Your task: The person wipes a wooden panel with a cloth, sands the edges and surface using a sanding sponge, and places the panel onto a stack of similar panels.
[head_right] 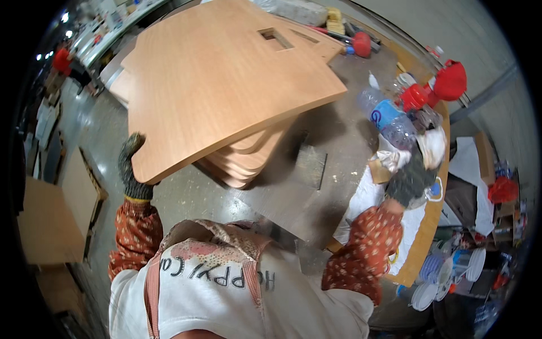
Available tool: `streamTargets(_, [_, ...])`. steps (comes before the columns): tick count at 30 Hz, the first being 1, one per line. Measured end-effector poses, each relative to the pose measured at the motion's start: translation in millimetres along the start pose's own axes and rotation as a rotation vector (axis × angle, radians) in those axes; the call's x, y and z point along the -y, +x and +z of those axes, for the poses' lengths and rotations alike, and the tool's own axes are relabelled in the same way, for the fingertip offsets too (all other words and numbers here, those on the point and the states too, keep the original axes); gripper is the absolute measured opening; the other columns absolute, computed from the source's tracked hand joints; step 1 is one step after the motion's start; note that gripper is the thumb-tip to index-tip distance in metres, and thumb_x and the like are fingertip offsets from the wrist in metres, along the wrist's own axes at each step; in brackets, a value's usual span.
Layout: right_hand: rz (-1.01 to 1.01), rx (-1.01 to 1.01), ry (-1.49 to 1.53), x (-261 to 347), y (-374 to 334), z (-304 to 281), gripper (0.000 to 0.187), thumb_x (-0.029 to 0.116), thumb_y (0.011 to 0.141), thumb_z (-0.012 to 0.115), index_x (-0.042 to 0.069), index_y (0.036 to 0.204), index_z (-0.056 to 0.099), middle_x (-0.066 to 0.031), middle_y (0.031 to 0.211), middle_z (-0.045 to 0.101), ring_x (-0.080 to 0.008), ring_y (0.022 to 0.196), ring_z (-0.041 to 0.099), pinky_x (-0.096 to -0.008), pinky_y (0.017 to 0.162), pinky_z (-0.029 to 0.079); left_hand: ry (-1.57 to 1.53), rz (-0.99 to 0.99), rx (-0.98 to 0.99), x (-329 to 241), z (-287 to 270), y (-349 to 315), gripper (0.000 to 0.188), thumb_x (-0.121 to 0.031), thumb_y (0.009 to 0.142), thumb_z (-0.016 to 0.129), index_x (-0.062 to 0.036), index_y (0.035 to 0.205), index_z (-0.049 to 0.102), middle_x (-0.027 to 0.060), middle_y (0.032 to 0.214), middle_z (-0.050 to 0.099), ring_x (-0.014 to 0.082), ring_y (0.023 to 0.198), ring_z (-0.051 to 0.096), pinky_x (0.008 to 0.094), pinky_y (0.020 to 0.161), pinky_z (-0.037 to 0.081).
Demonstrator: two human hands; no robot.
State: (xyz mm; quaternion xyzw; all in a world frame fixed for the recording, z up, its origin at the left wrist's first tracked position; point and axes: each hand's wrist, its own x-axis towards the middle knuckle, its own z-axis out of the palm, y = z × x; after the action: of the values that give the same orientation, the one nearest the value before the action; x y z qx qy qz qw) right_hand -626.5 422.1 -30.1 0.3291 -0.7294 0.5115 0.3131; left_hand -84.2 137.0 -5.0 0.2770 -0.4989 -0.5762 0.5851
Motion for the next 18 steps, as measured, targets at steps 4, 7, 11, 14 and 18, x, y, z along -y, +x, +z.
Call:
streamTargets(4, [-0.155,0.367,-0.382,76,45,54,0.052,0.030,0.080,0.066,0.003,0.122,0.054,-0.0196,0.109,0.063,-0.0282,0.098,0.062,-0.0345,0.085,0.048,-0.274,-0.234,-0.137,-21,39,6,0.035,-0.020,0.092,0.051,0.0004,0.121,0.053,0.0131,0.117,0.060,0.0213,0.104,0.060,0.0352,0.091,0.050])
streamTargets(7, [-0.221,0.553,-0.502,106,71,78,0.054,0.030,0.079,0.067,0.002,0.123,0.053,-0.0195,0.110,0.063,-0.0286,0.098,0.062,-0.0350,0.085,0.048,-0.353,-0.339,-0.004,-41,59,4,0.050,-0.035,0.094,0.049,-0.0026,0.131,0.044,0.0157,0.121,0.058,0.0238,0.103,0.062,0.0368,0.088,0.053])
streamTargets(11, [-0.237,0.538,-0.400,155,92,82,0.048,0.032,0.080,0.067,0.003,0.117,0.057,-0.0196,0.103,0.065,-0.0319,0.093,0.063,-0.0378,0.081,0.049,-0.455,-0.439,0.096,-35,58,6,0.055,-0.044,0.096,0.041,-0.0082,0.138,0.037,0.0160,0.130,0.051,0.0237,0.114,0.056,0.0367,0.094,0.049])
streamTargets(14, [-0.120,0.466,-0.042,202,88,74,0.048,0.032,0.083,0.067,0.000,0.117,0.056,-0.0187,0.109,0.064,-0.0256,0.095,0.064,-0.0352,0.081,0.049,-0.548,-0.214,0.402,-16,39,4,0.053,-0.039,0.098,0.039,-0.0091,0.140,0.031,0.0154,0.137,0.043,0.0228,0.123,0.048,0.0380,0.101,0.042])
streamTargets(18, [-0.192,0.793,-0.294,296,27,82,0.040,0.028,0.086,0.065,-0.001,0.112,0.058,-0.0177,0.103,0.064,-0.0248,0.088,0.063,-0.0339,0.078,0.049,0.293,0.264,0.403,10,30,2,0.052,-0.026,0.098,0.040,-0.0053,0.142,0.022,0.0151,0.137,0.041,0.0238,0.124,0.046,0.0377,0.105,0.038])
